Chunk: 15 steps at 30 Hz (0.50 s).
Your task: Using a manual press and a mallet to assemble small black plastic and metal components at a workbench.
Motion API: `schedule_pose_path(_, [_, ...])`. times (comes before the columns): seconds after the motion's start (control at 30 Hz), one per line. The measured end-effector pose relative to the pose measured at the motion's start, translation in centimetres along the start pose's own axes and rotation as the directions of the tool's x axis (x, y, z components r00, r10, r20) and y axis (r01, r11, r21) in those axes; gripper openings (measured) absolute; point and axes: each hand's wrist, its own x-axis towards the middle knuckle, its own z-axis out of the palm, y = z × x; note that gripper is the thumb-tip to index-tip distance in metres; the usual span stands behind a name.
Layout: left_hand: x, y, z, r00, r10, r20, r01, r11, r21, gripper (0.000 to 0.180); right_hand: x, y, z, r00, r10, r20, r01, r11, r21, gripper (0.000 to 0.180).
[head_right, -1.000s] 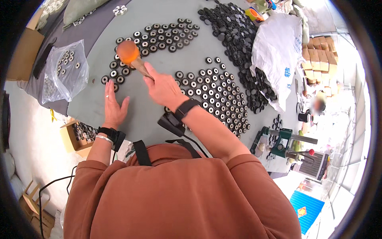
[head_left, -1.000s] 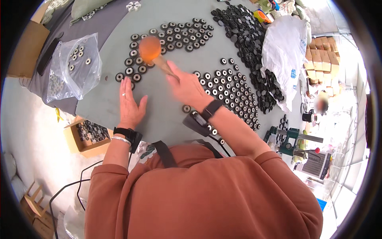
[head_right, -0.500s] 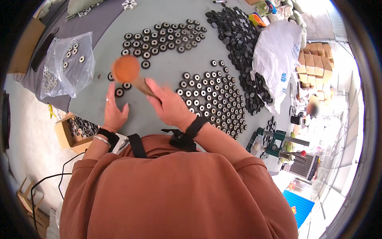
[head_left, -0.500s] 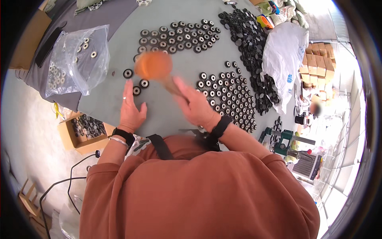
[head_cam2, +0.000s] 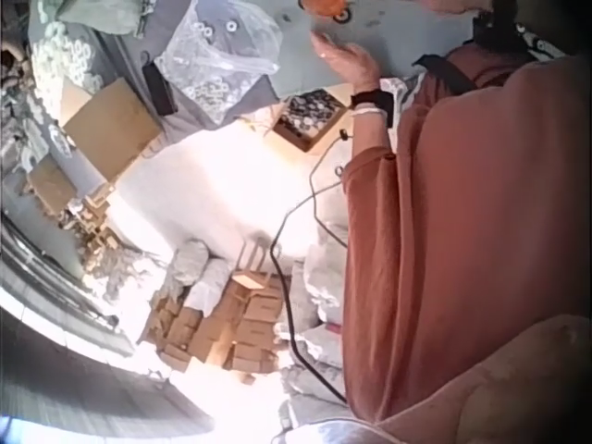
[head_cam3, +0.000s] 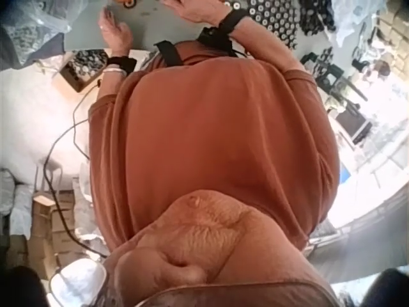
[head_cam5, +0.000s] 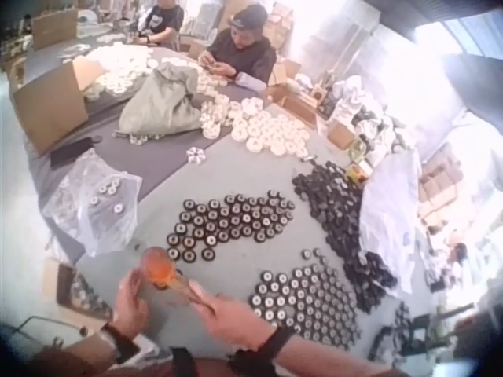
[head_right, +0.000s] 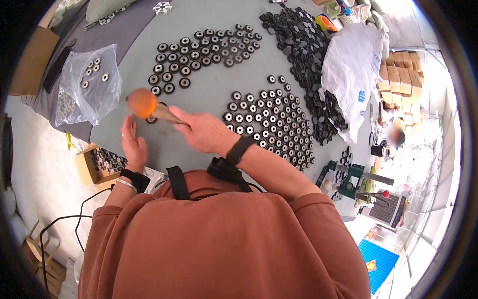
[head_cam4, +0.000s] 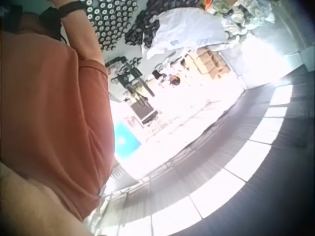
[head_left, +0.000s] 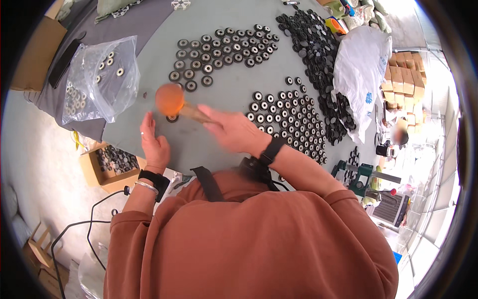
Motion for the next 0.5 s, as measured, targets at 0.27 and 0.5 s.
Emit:
schedule_pose_path(0.27, [0.2,1.8,0.4,0.991,0.083,0.107,-0.115,0.932,0.345,0.069,2.2,1.1,0.3,0.977,0.125,-0.175,-0.121,0.992,0.034,0.05])
schedule_pose_path(0.5, [-0.5,1.7,0.2,0.992,0.102,0.077,-0.122,0.932,0.34,0.068,2.9,-2.2,-0.8,0.926,-0.078,-0.369,0.161,0.967,0.198,0.048])
